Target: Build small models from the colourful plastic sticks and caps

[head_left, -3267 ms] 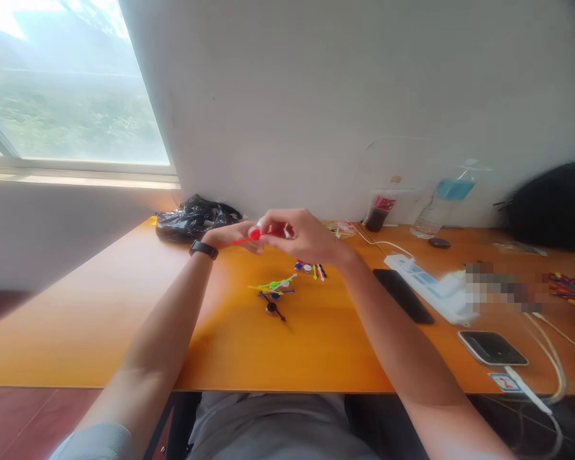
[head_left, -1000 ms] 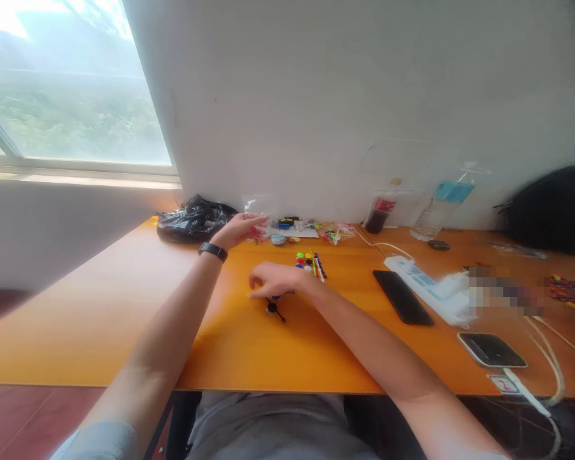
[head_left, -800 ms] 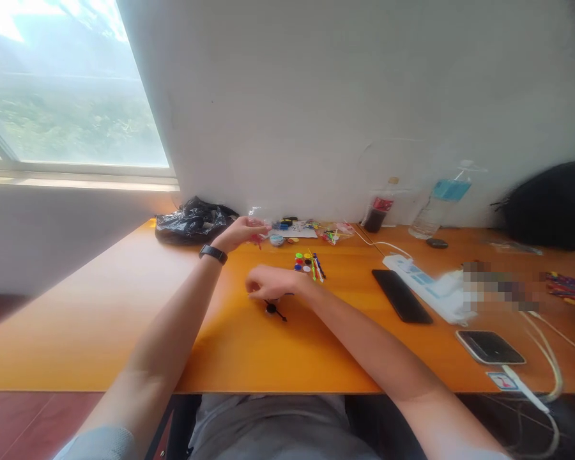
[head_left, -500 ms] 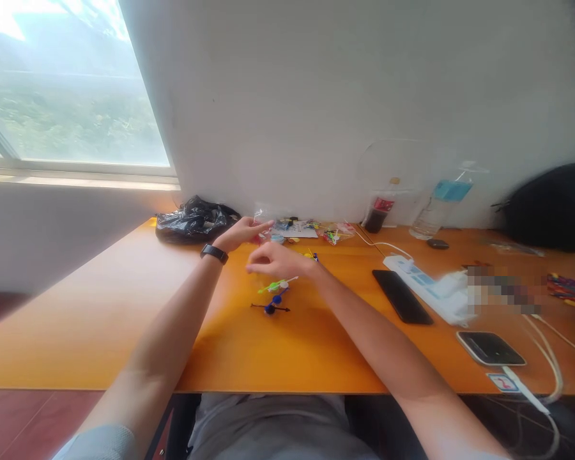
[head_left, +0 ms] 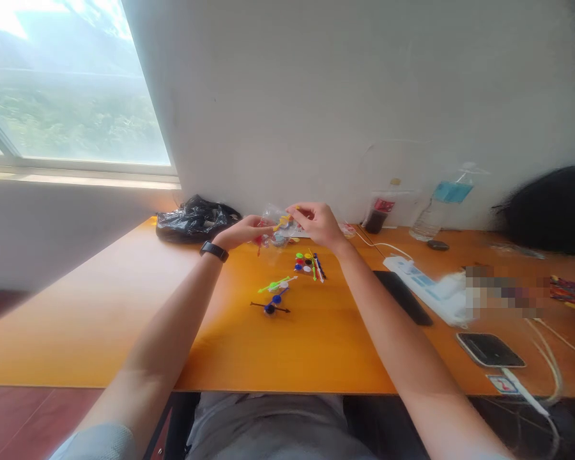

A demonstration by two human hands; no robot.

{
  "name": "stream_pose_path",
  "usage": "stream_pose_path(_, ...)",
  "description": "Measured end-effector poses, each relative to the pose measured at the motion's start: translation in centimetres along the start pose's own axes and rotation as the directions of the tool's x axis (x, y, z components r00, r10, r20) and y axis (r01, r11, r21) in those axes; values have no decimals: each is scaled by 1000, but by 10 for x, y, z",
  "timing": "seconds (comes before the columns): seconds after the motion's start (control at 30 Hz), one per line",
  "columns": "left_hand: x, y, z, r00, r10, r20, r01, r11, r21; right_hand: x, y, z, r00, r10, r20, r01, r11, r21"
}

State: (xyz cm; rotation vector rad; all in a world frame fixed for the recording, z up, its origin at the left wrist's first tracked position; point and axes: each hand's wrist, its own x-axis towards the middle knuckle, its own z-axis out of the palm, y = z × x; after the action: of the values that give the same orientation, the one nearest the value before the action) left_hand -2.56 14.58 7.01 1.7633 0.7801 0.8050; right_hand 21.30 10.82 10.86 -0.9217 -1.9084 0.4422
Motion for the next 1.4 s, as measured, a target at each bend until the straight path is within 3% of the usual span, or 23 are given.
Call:
stream_pose_path(0.43, -3, 6, -2, 999, -2, 47, 4, 999, -45, 3, 5, -15, 953, -129, -273, 89, 984, -156)
stream_pose_path(0.8, -8, 17, 0, 995, 45, 84, -41, 998, -49, 5, 8, -14, 964, -73, -257, 46, 993, -109)
stream_pose_path(1.03, -9, 24, 7, 990, 40, 138, -32, 998, -60, 5, -2, -15, 933, -193, -304, 123, 964, -236)
stream_pose_path(1.2, -7, 25, 9, 988, 41, 146, -31, 997, -73, 4, -4, -16, 916, -171, -363, 66, 957, -283)
stream_pose_path(1.3, -5, 23, 10, 985, 79, 155, -77, 997, -18, 3, -7, -14, 905, -193, -379, 45, 930, -364)
stream_pose_path(1.4, -3, 22, 11, 987, 114, 114, -117, 993, 22, 1, -15, -11, 901, -268, -341, 99, 893, -439)
